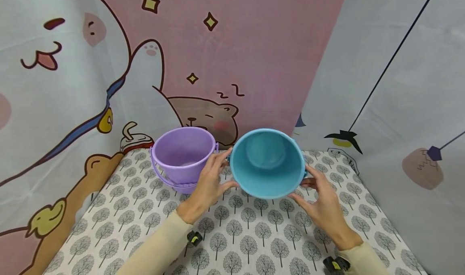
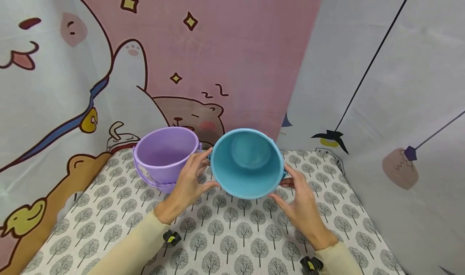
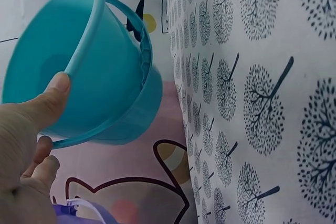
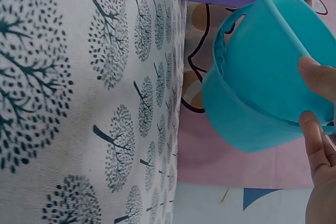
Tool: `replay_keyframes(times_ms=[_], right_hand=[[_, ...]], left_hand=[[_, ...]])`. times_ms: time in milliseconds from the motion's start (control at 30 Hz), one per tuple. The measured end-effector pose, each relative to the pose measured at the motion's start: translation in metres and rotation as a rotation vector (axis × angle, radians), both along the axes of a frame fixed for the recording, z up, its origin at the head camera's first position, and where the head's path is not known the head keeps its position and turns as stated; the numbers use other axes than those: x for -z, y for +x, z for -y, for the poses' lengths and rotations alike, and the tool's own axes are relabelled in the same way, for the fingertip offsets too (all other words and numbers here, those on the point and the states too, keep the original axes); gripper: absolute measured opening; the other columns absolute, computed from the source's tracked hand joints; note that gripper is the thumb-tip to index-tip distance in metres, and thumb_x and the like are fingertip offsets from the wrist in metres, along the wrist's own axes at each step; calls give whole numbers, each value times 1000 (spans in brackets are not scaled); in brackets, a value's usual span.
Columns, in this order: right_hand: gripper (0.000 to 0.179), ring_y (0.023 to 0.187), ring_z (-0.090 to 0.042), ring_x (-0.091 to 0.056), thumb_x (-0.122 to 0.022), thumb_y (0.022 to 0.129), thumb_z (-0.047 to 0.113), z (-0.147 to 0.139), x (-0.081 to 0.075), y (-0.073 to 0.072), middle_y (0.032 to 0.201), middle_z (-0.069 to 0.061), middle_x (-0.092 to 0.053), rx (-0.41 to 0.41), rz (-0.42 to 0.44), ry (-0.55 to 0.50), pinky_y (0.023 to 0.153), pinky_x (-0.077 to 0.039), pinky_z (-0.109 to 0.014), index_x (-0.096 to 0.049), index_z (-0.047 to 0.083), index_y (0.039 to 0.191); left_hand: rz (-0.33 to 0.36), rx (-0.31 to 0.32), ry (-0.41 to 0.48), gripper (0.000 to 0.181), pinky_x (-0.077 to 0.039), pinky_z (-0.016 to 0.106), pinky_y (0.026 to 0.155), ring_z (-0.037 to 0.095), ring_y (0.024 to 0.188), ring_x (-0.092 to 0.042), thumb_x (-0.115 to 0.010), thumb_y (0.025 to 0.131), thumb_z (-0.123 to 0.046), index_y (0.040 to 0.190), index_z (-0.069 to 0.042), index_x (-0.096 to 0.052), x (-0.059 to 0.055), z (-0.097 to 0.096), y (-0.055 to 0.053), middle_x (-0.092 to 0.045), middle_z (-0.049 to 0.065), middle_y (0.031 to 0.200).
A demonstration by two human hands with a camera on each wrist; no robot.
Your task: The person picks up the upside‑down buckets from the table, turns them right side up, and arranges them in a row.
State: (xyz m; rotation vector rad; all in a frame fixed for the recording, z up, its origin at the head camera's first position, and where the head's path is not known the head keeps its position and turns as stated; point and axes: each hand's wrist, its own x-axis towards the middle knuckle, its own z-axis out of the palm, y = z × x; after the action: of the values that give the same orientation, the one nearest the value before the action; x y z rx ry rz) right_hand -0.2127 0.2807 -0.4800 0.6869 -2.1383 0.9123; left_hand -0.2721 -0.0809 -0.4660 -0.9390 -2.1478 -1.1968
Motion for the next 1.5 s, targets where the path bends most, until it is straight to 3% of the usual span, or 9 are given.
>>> replay_keyframes(times_ms=[167,300,467,567,667,800,1167,1400,1500], right_hand=[[105,114,-1,-72,-72,100,65,1,-1,0,152,-31,-65,-8,3,6,108,-58,-3,-45,-2,176],[105,111,-4,-73,-72,99,65,1,-2,0,151,-30,-66,-14,4,3,110,-56,-3,-44,-2,176],[104,107,-9,-74,-77,98,59,1,-6,-3,150,-28,-67,-41,23,-9,113,-55,-4,-44,1,177],[105,108,-8,-73,-92,92,39,1,-7,-4,150,-25,-67,-45,54,-12,115,-54,-4,-43,4,178],[118,110,-6,-71,-104,77,9,2,-8,-5,148,-23,-69,-31,70,-13,114,-53,-4,-44,5,178],[126,116,-4,-66,-103,67,-13,3,-9,-8,147,-23,-70,-27,79,-29,109,-54,-4,-44,3,178],[115,136,11,-59,-97,80,-14,2,-14,-13,164,-27,-63,-38,183,-100,118,-52,-5,-41,3,179],[103,134,5,-67,-89,93,-13,0,-11,-22,164,-28,-62,-81,300,-193,117,-54,-5,-40,10,181],[98,135,3,-68,-86,97,-11,-1,-10,-25,163,-30,-62,-103,342,-238,116,-56,-6,-39,7,181]], left_hand=[[-8,-9,1,118,-62,33,122,37,127,-79,-107,72,-6,173,2,-46,-2,3,2,-60,28,150],[-5,-13,0,115,-66,38,119,36,128,-79,-106,74,-8,172,1,-48,-4,5,5,-61,28,154],[-12,-63,-17,108,-71,41,112,34,126,-79,-106,77,-13,170,-1,-52,-6,7,8,-67,21,152],[-10,-79,-18,106,-73,42,109,35,126,-78,-105,78,-16,169,-2,-53,-6,8,9,-70,19,149],[-8,-86,-18,104,-73,43,110,35,128,-77,-104,79,-17,168,-2,-54,-6,9,10,-70,19,150],[-15,-94,-21,101,-72,43,112,36,133,-76,-104,80,-17,168,-2,-55,-7,8,10,-70,19,154],[61,-85,30,89,-71,44,112,37,136,-77,-99,89,-19,166,-2,-58,-8,3,10,-69,21,160],[126,-90,41,83,-70,47,115,39,149,-70,-95,96,-20,168,-3,-56,-7,0,7,-66,20,166],[143,-119,25,82,-62,57,127,42,158,-63,-92,99,-24,170,-4,-55,-7,-2,7,-64,20,169]])
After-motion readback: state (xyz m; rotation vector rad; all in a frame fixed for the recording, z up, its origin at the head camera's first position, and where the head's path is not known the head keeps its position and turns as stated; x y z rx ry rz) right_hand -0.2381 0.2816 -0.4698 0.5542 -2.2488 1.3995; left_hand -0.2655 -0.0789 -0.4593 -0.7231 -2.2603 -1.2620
